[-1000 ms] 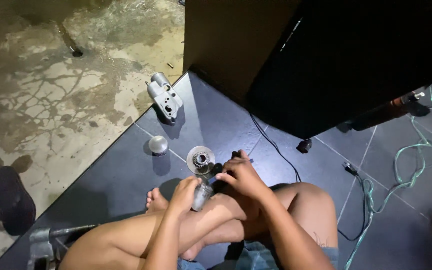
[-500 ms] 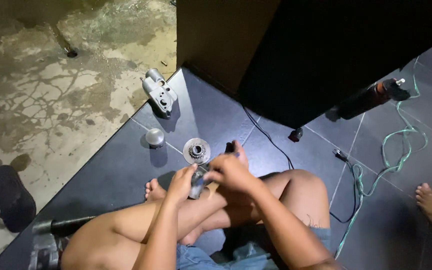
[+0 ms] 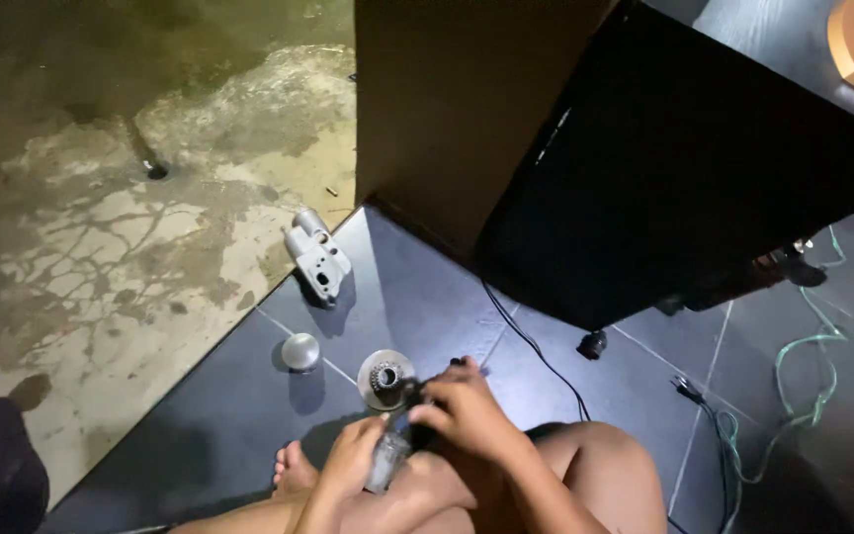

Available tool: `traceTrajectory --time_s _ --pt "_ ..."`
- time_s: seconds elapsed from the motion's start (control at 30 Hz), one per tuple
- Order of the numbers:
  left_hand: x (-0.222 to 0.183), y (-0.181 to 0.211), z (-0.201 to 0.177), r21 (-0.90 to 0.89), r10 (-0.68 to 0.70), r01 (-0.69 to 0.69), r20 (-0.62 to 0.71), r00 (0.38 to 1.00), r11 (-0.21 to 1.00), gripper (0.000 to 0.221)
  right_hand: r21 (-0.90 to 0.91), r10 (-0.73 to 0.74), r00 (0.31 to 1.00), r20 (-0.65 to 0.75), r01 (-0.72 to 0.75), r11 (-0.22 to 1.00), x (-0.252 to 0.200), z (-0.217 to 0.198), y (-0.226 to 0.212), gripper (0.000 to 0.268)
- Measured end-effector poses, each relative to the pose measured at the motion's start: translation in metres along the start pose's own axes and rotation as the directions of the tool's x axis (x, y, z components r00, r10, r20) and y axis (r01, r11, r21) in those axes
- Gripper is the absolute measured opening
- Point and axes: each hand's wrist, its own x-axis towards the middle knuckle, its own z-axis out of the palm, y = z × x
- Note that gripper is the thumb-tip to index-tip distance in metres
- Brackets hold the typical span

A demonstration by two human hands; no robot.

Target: The person sits on the floor and uses a small tool to scrape and clean the top and sides of a piston.

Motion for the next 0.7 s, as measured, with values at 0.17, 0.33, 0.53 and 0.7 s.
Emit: traceTrajectory --time_s 0.17,0.33,0.53,0.7 --pt "0.015 -0.004 0.002 -0.074 0.054 -0.05 0.063 0.997 0.996 0.048 0.162 -0.109 0.986 0.123 0.089 0.983 -0.002 0.016 0.017 0.037" --pt "0.01 -0.01 0.005 -0.198 -0.018 0.034 0.078 0.997 0.98 0.042 0.11 -0.046 0.996 0.072 0.037 0.993 0.003 0.006 0.015 0.037" --pt "0.003 0.007 0.002 -0.104 0.031 -0.019 0.115 0.993 0.994 0.044 0.129 -0.085 0.98 0.179 0.062 0.99 0.001 0.012 0.003 0.041" --pt "0.009 -0.006 0.006 0.064 0.064 -0.066 0.026 0.998 0.996 0.044 -0.086 -0.105 0.99 -0.097 0.096 0.992 -0.011 0.006 0.002 0.036"
